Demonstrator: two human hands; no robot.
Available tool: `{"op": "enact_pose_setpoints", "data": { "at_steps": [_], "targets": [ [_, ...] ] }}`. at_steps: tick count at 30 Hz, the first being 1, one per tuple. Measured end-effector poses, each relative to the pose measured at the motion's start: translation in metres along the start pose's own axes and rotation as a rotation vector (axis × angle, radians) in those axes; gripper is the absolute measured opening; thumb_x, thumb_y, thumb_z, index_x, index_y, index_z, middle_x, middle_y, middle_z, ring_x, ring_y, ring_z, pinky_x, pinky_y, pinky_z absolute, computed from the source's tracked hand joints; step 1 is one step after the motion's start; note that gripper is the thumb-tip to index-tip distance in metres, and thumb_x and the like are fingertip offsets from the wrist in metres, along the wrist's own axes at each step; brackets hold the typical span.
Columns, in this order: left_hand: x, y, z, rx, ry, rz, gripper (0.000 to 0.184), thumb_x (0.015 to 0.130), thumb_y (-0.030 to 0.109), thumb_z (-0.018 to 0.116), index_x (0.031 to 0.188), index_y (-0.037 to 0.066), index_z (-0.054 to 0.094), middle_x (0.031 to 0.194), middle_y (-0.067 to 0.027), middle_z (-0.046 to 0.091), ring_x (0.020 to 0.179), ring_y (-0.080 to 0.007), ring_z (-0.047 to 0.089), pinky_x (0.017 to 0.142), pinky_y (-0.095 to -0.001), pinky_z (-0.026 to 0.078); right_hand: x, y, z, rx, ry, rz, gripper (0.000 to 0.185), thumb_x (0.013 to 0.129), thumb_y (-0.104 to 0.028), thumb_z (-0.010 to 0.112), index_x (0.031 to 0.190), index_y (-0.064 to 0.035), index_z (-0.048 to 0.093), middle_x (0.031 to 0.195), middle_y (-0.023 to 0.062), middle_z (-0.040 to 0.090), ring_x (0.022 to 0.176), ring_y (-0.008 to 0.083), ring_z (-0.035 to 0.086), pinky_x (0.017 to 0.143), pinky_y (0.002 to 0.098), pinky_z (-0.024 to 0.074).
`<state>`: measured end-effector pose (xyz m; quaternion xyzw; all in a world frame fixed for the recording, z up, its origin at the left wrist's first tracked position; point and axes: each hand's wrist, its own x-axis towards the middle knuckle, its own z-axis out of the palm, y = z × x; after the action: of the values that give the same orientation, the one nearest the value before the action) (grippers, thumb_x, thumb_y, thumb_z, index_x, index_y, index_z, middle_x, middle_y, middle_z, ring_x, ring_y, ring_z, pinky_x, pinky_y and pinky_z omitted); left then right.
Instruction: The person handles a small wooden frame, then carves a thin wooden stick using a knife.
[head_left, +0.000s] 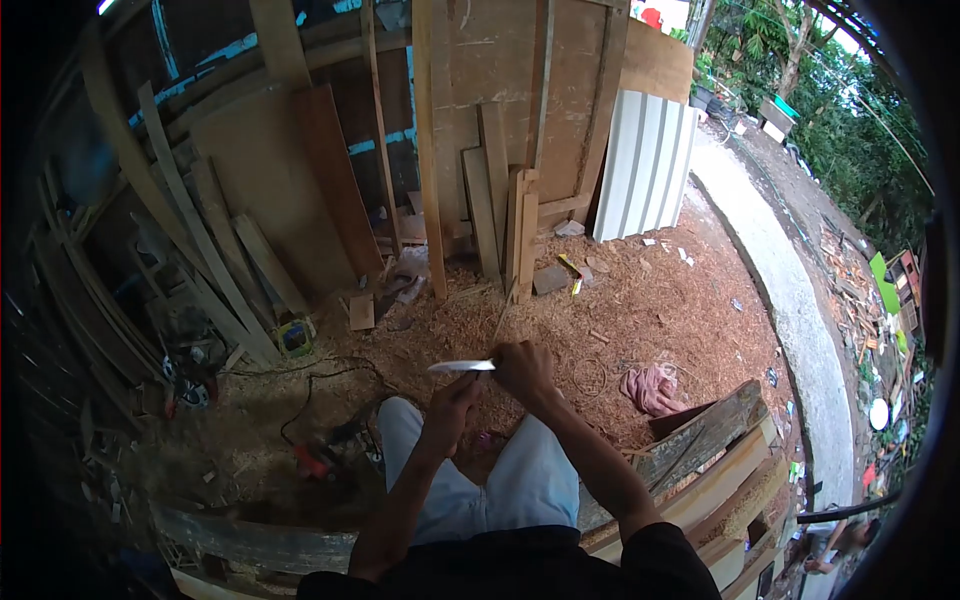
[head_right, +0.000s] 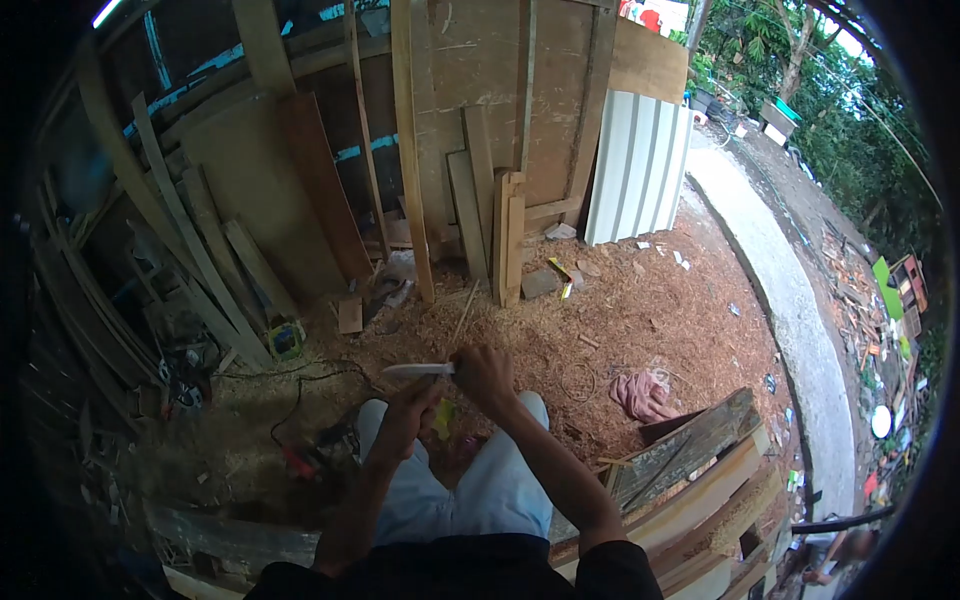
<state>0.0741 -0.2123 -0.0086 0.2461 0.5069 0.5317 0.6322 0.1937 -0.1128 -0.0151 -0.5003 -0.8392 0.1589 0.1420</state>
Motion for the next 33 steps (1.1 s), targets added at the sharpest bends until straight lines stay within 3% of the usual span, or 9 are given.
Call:
{"op": "enact_pose_setpoints", "data": {
  "at_steps": [3, 5, 7, 12, 18, 23, 25, 32, 33],
  "targets": [
    [-0.015, 0.002, 0.000, 0.050, 0.000, 0.022, 0.021, 0.091, 0.016, 0.046, 0.107, 0.009, 0.058, 0.061, 0.0060, 0.038, 0.041, -0.0015, 0.027, 0.035, -0.0195, 0.019, 0.034, 0.040, 0.006, -0.009, 0.071, 0.297, 0.017, 0.074, -0.019, 0.054, 0.073, -0.0079, 0.067, 0.068, 0.0183, 0.063, 0.064, 0.0341, 0.063, 0.058, 0.0435, 0.0516],
    [-0.021, -0.003, -0.003, 0.079, 0.007, 0.008, 0.020, 0.091, 0.015, 0.047, 0.105, 0.008, 0.058, 0.061, 0.0060, 0.038, 0.041, -0.0016, 0.027, 0.035, -0.0196, 0.020, 0.043, 0.064, -0.002, -0.056, 0.104, 0.293, 0.018, 0.074, -0.021, 0.055, 0.071, -0.0073, 0.067, 0.066, 0.0184, 0.062, 0.063, 0.0347, 0.063, 0.057, 0.0437, 0.0514],
    [-0.018, -0.005, -0.009, 0.071, -0.023, -0.044, 0.039, 0.093, 0.013, 0.043, 0.132, 0.011, 0.042, 0.063, 0.0071, 0.039, 0.044, -0.0006, 0.027, 0.038, -0.0170, 0.024, 0.043, 0.057, 0.003, -0.067, 0.163, 0.278, 0.021, 0.074, -0.023, 0.055, 0.067, -0.0062, 0.065, 0.063, 0.0195, 0.060, 0.061, 0.0351, 0.062, 0.055, 0.0441, 0.0510],
    [-0.017, -0.007, -0.002, 0.121, 0.005, 0.025, 0.039, 0.093, 0.012, 0.044, 0.131, 0.012, 0.044, 0.063, 0.0070, 0.039, 0.046, -0.0006, 0.028, 0.039, -0.0172, 0.025, 0.011, 0.022, 0.004, -0.052, 0.088, -0.012, 0.017, 0.072, -0.021, 0.056, 0.068, -0.0087, 0.067, 0.062, 0.0192, 0.060, 0.059, 0.0349, 0.061, 0.056, 0.0437, 0.0505],
    [-0.012, -0.001, -0.013, 0.172, 0.051, 0.018, 0.037, 0.092, 0.012, 0.046, 0.129, 0.014, 0.047, 0.065, 0.0073, 0.043, 0.049, -0.0006, 0.032, 0.042, -0.0179, 0.029, 0.048, 0.077, 0.004, -0.077, 0.114, 0.309, 0.020, 0.075, -0.018, 0.054, 0.072, -0.0026, 0.065, 0.072, 0.0215, 0.063, 0.066, 0.0360, 0.064, 0.061, 0.0451, 0.0518],
    [-0.005, -0.015, -0.010, 0.312, 0.069, 0.034, 0.037, 0.092, 0.012, 0.046, 0.128, 0.014, 0.048, 0.066, 0.0060, 0.045, 0.053, -0.0009, 0.034, 0.045, -0.0189, 0.032, 0.019, 0.042, 0.010, -0.122, -0.092, 0.148, 0.020, 0.073, -0.023, 0.055, 0.070, -0.0064, 0.067, 0.067, 0.0197, 0.062, 0.062, 0.0367, 0.062, 0.061, 0.0443, 0.0515],
    [-0.002, -0.028, -0.011, 0.351, 0.006, 0.194, 0.038, 0.091, 0.012, 0.046, 0.129, 0.013, 0.047, 0.066, 0.0066, 0.044, 0.054, -0.0008, 0.034, 0.045, -0.0188, 0.031, 0.018, 0.042, 0.011, -0.051, -0.028, 0.055, 0.021, 0.073, -0.023, 0.056, 0.069, -0.0046, 0.066, 0.068, 0.0208, 0.062, 0.061, 0.0366, 0.062, 0.060, 0.0439, 0.0518],
    [-0.029, -0.005, -0.011, 0.338, -0.047, 0.045, 0.039, 0.092, 0.011, 0.044, 0.131, 0.011, 0.044, 0.064, 0.0069, 0.041, 0.048, -0.0014, 0.029, 0.042, -0.0185, 0.026, 0.050, 0.122, -0.004, 0.025, 0.140, 0.519, 0.030, 0.074, -0.027, 0.056, 0.075, 0.0012, 0.065, 0.075, 0.0257, 0.062, 0.071, 0.0392, 0.062, 0.066, 0.0456, 0.0512],
    [-0.028, 0.001, -0.013, 0.216, -0.046, 0.009, 0.040, 0.093, 0.011, 0.042, 0.133, 0.011, 0.041, 0.063, 0.0065, 0.040, 0.047, -0.0017, 0.028, 0.041, -0.0186, 0.025, 0.050, 0.137, 0.016, 0.095, 0.155, 0.411, 0.035, 0.079, -0.034, 0.057, 0.074, 0.0002, 0.063, 0.066, 0.0176, 0.063, 0.060, 0.0316, 0.063, 0.056, 0.0412, 0.0506]
  ]
}}
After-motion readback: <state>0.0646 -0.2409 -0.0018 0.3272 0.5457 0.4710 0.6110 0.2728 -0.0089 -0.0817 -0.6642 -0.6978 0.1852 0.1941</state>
